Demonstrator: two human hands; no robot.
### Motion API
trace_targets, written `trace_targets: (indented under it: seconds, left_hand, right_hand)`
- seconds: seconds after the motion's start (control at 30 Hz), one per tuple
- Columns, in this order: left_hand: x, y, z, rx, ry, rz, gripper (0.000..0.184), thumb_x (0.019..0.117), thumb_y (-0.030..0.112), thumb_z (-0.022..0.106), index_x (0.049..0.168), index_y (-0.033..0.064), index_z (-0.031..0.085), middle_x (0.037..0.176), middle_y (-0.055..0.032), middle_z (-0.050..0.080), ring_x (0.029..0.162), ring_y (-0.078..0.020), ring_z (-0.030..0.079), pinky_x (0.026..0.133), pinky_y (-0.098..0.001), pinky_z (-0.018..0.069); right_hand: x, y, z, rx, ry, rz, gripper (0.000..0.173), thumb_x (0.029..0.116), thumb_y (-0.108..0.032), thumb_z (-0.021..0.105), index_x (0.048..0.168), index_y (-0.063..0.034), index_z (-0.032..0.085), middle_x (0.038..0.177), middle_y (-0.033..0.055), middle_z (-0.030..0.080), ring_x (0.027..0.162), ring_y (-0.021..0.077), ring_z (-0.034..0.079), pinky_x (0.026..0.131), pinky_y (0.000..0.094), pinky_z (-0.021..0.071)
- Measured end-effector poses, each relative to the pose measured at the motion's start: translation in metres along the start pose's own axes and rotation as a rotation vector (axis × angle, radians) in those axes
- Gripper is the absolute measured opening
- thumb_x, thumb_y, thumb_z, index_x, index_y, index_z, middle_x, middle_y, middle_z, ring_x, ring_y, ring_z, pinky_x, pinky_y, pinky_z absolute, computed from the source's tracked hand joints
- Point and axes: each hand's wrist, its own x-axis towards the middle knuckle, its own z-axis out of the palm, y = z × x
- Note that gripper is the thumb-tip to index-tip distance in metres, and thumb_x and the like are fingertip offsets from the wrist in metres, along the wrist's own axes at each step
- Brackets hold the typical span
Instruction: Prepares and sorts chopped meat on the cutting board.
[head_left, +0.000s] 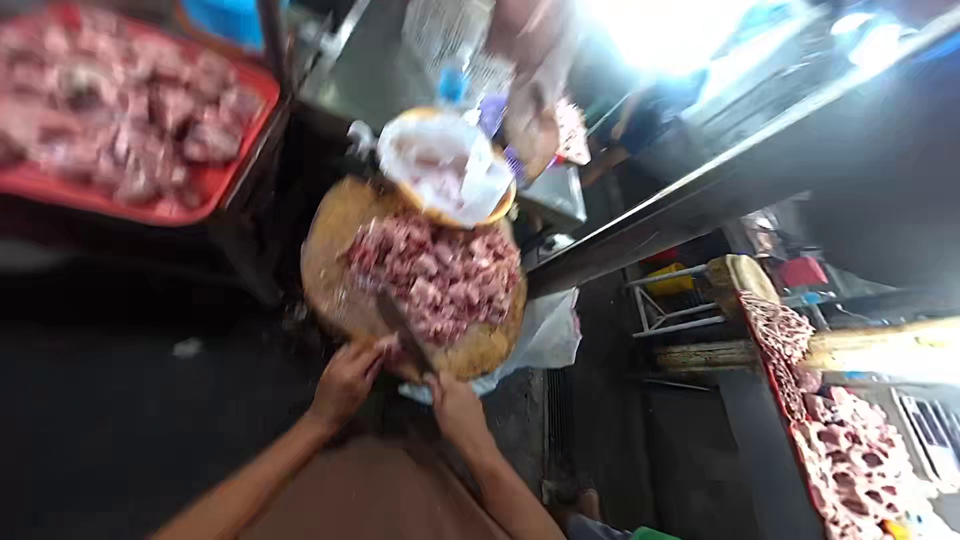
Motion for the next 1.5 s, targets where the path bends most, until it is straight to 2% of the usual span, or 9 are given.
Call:
trace_targets:
  seconds: [0.07,0.17,0.27,0.47,0.67,0.77,0.9,1.17,1.5]
  left_hand:
    - [0.031,0.035,-0.051,-0.057,-0.542,-0.371,0.034,0.1092,0.026,0.049,0.138,0.0124,0.063,0.142,-0.0105,0.061,0.136,-0.0267,0.054,0.116,-0.0462,0.0412]
    - [-0.018,-0.009,-0.006,-0.125,0.008,-0.108,0.03,0.1041,0.032,0.06,0.12,0.009,0.072,0.118,-0.0132,0.071,0.114,-0.0266,0.067,0.102,-0.0447,0.0534]
    - [-0.034,-0.022,0.003,-0.122,0.115,-0.033,0.029,0.1015,0.033,0.065,0.113,0.0081,0.072,0.114,-0.011,0.07,0.112,-0.0237,0.065,0.102,-0.0411,0.0528]
    - [-0.015,-0.012,0.003,-0.066,-0.112,-0.058,0.034,0.1057,0.037,0.056,0.132,0.0185,0.068,0.121,-0.0123,0.068,0.113,-0.0287,0.065,0.1,-0.0474,0.0526]
    - [0.031,-0.015,-0.006,0.125,-0.045,-0.188,0.024,0.1054,0.024,0.055,0.112,0.0089,0.071,0.11,-0.0148,0.069,0.109,-0.0344,0.065,0.093,-0.0515,0.0534]
    - [0.055,-0.006,0.007,0.018,0.017,-0.293,0.029,0.1027,0.021,0.057,0.127,0.0078,0.067,0.128,-0.0167,0.064,0.123,-0.0344,0.06,0.105,-0.0515,0.0498]
    - [0.068,0.042,0.062,-0.254,0.183,-0.545,0.071,0.1029,0.039,0.051,0.158,-0.0001,0.031,0.164,-0.0245,0.028,0.153,-0.0364,0.027,0.126,-0.0524,0.0231]
    - [0.126,0.076,0.128,-0.071,0.404,-0.678,0.079,0.1052,0.051,0.034,0.156,-0.0091,0.028,0.164,-0.0336,0.02,0.154,-0.0438,0.022,0.127,-0.0503,0.0213]
    - [0.171,0.085,0.159,0.048,0.531,-0.819,0.079,0.1048,0.05,0.03,0.16,-0.0061,0.022,0.167,-0.032,0.009,0.155,-0.044,0.019,0.125,-0.053,0.022]
  right_hand:
    - [0.002,-0.009,-0.01,0.096,0.217,-0.136,0.045,0.1072,-0.042,0.049,0.111,-0.003,0.071,0.08,0.0129,0.072,0.073,0.0296,0.072,0.069,0.0539,0.0599]
    - [-0.002,-0.029,-0.033,0.442,0.605,-0.366,0.033,0.107,-0.026,0.052,0.108,0.0027,0.068,0.067,0.0017,0.063,0.056,0.0103,0.063,0.056,0.0331,0.0587]
    - [-0.007,-0.038,-0.026,0.655,0.785,-0.494,0.032,0.1102,-0.036,0.043,0.102,-0.0074,0.058,0.063,-0.0049,0.055,0.052,0.0056,0.058,0.05,0.0293,0.0558]
    - [0.004,-0.01,0.026,-0.145,-0.03,-0.074,0.057,0.1085,-0.052,0.037,0.122,-0.0066,0.069,0.092,0.0155,0.075,0.088,0.0353,0.074,0.077,0.0587,0.0589]
    - [0.024,0.01,0.017,-0.019,0.28,-0.118,0.053,0.1062,-0.05,0.047,0.095,-0.0052,0.073,0.073,0.0127,0.07,0.069,0.0321,0.071,0.064,0.0577,0.0572]
    - [0.026,0.026,0.023,0.109,0.564,-0.186,0.047,0.106,-0.041,0.052,0.091,-0.0003,0.071,0.065,0.01,0.065,0.058,0.0239,0.067,0.058,0.0478,0.0571]
    - [0.022,0.049,0.028,0.467,0.74,-0.087,0.041,0.1069,-0.038,0.05,0.103,-0.0018,0.068,0.062,0.001,0.06,0.05,0.0094,0.058,0.051,0.0335,0.055]
    - [0.037,0.097,0.014,0.651,0.463,0.48,0.038,0.1098,-0.038,0.046,0.105,-0.0038,0.063,0.065,0.0071,0.059,0.051,0.0213,0.059,0.05,0.044,0.0538]
    - [0.046,0.114,0.0,0.5,0.262,0.454,0.041,0.1102,-0.041,0.043,0.111,-0.005,0.062,0.067,0.0107,0.059,0.055,0.0256,0.06,0.054,0.0488,0.0537]
